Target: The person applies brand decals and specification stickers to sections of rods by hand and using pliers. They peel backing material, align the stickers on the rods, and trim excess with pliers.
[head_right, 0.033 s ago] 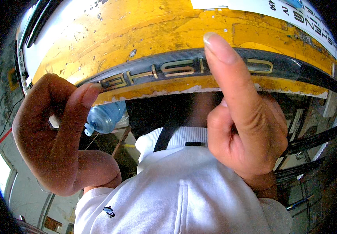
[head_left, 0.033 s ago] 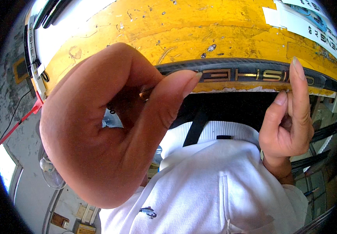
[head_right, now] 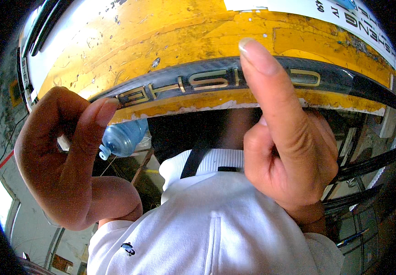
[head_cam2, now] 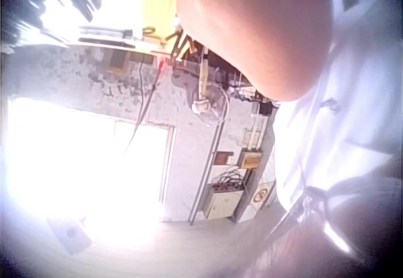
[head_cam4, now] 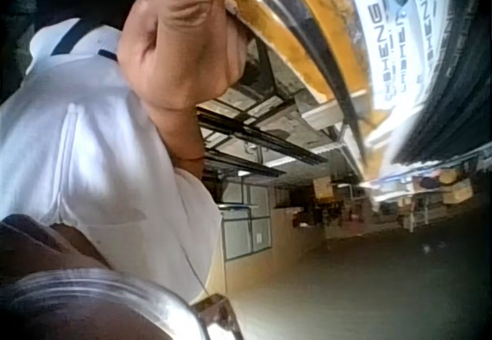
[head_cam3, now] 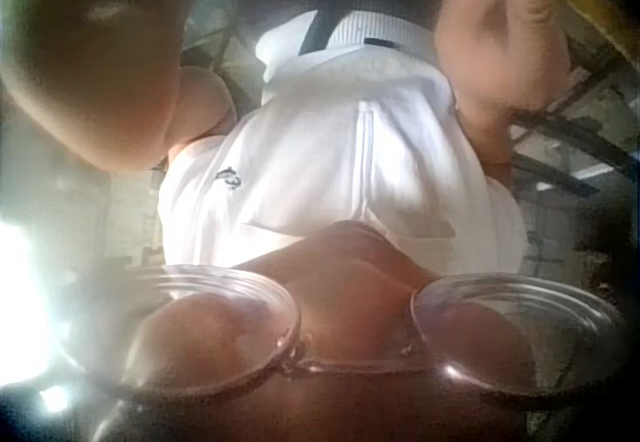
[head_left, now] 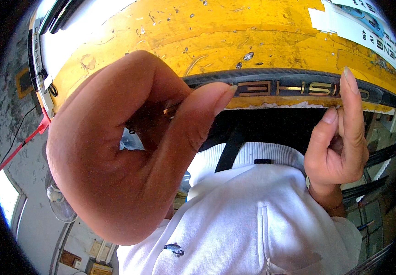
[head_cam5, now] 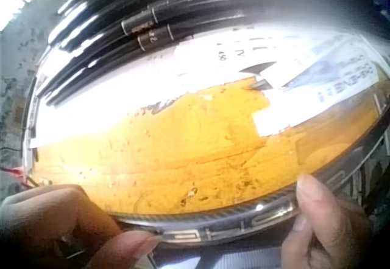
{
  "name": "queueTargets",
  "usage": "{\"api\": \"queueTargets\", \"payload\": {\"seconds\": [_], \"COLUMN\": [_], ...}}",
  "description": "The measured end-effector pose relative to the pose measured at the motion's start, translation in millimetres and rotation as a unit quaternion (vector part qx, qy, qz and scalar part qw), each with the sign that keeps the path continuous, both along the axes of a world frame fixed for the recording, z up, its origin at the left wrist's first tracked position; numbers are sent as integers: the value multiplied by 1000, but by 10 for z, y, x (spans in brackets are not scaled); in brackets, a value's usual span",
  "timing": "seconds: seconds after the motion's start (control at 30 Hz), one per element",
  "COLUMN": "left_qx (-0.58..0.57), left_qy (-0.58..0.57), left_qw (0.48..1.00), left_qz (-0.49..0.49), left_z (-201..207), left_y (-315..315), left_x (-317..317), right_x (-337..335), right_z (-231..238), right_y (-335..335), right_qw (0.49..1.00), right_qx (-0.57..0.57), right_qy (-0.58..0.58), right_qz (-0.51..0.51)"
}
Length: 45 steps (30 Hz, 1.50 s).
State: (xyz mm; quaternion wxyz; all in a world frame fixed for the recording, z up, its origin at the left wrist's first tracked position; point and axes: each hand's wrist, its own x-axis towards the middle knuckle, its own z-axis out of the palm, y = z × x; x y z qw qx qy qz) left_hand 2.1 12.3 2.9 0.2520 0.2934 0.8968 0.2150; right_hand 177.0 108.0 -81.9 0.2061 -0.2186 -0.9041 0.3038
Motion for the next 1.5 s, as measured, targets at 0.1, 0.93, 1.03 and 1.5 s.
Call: {"api": "queueTargets", "payload": {"seconds": [0.1,0.93,1.03,1.5], "left_qx": [-44,24,41,9], "left_qy": [-41,48,2,74], "left_qw": [998,997,999,992], "left_qz": [0,-48,-27,-102], "left_z": [116,-46,-44,32], "left_y": [251,-42,-52,-177], "left_x": [45,-17,-33,-169], "right_x": [26,156,193,-56], "right_z": [16,-35,7,-13], "right_y": [17,-106,-113,-30], "right_qw": [1000,997,995,997], "right_qx": [-2,42,27,65], "right_qy": [-17,-21,-30,26], "right_qz": [-1,-66,-96,36]}}
